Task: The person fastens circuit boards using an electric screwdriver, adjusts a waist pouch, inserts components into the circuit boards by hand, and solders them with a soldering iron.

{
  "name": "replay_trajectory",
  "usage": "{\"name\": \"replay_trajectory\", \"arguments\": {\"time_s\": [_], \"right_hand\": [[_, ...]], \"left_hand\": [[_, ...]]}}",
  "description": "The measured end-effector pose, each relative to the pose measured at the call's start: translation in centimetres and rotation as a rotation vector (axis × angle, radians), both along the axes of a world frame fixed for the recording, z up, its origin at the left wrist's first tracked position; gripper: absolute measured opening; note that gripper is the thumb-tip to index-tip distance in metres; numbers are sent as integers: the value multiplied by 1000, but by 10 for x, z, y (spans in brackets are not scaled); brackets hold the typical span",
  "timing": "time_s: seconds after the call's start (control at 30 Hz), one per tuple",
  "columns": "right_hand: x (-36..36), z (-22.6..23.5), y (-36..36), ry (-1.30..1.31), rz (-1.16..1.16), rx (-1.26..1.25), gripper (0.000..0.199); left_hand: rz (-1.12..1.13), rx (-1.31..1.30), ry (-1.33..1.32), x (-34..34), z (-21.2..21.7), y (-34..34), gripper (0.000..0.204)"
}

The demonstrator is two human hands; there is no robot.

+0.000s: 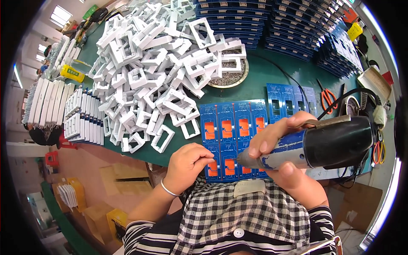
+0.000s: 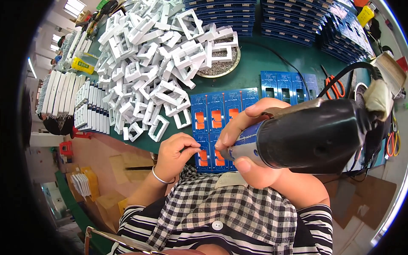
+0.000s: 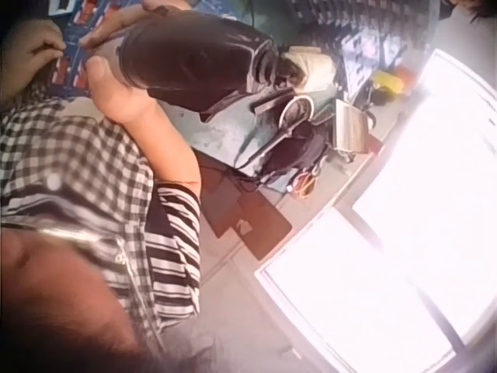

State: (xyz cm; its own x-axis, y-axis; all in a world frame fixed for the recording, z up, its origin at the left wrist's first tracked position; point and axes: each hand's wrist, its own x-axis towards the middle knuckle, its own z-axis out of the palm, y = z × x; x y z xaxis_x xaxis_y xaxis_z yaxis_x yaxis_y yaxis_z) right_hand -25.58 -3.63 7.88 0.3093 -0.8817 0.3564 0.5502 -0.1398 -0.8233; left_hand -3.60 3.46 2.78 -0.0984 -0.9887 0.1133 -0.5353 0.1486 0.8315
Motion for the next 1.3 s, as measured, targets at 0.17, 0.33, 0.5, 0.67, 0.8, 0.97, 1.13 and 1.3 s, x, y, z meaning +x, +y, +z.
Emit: {"name": "replay_trajectory", "arguments": {"time_s": [0.17, 0.33, 0.5, 0.67, 0.8, 0.97, 1.13, 1.3], "right_hand": [[0, -3, 2, 5, 50, 45, 65], [1, 0, 4, 35, 96, 131, 63], [-2, 2, 0, 87, 108, 97, 63], [2, -6, -4, 81, 128, -47, 65], [4, 0, -2, 99, 117, 19, 65], [10, 0, -19, 128, 174, -263, 63], [19, -4, -21, 251, 135, -342, 64], [26, -7, -23, 285, 142, -367, 64]], "left_hand": [[-48, -180, -198, -4, -9, -2, 13], [-31, -228, -313, -6, -18, -6, 14], [-34, -137, -263, -7, -19, -7, 12], [-26, -127, -288, -8, -17, -8, 11], [-50, -141, -382, -7, -12, -11, 12], [-111, -179, -422, -6, -9, -18, 14], [-103, -172, -390, -3, -14, -16, 17], [-106, -188, -384, -3, -17, -16, 20]]}}
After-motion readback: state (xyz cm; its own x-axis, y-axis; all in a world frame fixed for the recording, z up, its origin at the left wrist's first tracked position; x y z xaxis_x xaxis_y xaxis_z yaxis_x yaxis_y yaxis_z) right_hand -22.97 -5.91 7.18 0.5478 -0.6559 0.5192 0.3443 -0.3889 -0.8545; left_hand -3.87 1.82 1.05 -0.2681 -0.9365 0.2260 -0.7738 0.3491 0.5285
